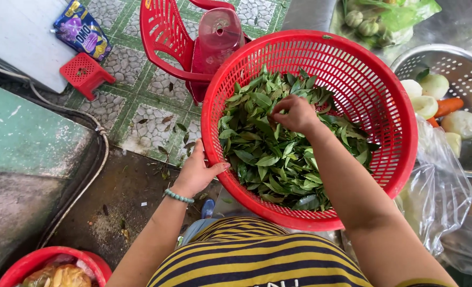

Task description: Sort green leaves in a red plastic basket and organize other vegetables.

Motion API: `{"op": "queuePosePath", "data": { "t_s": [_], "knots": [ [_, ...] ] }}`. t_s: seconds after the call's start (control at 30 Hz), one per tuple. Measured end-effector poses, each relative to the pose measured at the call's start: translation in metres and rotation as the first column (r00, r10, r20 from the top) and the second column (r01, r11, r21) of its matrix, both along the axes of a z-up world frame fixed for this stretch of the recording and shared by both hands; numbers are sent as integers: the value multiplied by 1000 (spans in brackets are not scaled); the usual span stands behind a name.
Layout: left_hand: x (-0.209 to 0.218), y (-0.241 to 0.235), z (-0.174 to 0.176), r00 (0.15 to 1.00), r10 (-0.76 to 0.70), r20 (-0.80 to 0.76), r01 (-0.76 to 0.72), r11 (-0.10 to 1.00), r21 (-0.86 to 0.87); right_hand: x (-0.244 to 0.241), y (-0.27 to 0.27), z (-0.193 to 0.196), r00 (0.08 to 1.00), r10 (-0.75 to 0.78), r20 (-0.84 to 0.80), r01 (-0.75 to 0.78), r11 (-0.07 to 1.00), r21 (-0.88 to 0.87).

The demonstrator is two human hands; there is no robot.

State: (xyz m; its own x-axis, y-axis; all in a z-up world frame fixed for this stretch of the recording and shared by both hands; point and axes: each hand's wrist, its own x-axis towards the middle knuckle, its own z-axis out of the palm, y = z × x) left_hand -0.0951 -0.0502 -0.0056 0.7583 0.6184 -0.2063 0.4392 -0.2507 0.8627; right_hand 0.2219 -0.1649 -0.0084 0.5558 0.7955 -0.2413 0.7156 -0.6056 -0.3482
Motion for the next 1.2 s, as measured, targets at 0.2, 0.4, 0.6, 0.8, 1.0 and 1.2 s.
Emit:
{"op": "queuePosePath", "data": {
  "t_s": [0.2, 0.4, 0.6, 0.8, 1.0, 1.2],
  "knots": [
    [6, 9, -13, 1000, -15, -3, 15, 999, -46, 6, -16, 0, 918, 56, -393, 174, 832, 526],
    [18, -7, -27, 990, 78, -115, -40, 953, 300, -68, 24, 25, 812, 117, -572, 270, 794, 545],
    [36, -26, -58, 988, 147, 50, -155, 928, 340, -185, 63, 97, 603, 652, -459, -95, 630, 770],
    [39, -41, -43, 974, 197, 111, -223, 915, 337, -25, 84, -15, 980, -163, -117, 193, 923, 333],
    [38, -36, -73, 976, 145, 162, -208, 836, 508, -65, 45, -81, 998, 6, -56, -12, 994, -112],
    [38, -37, -45, 975, 207, 75, -220, 925, 309, -67, -21, -1, 866, 476, -153, -460, 879, 127]
  ]
}}
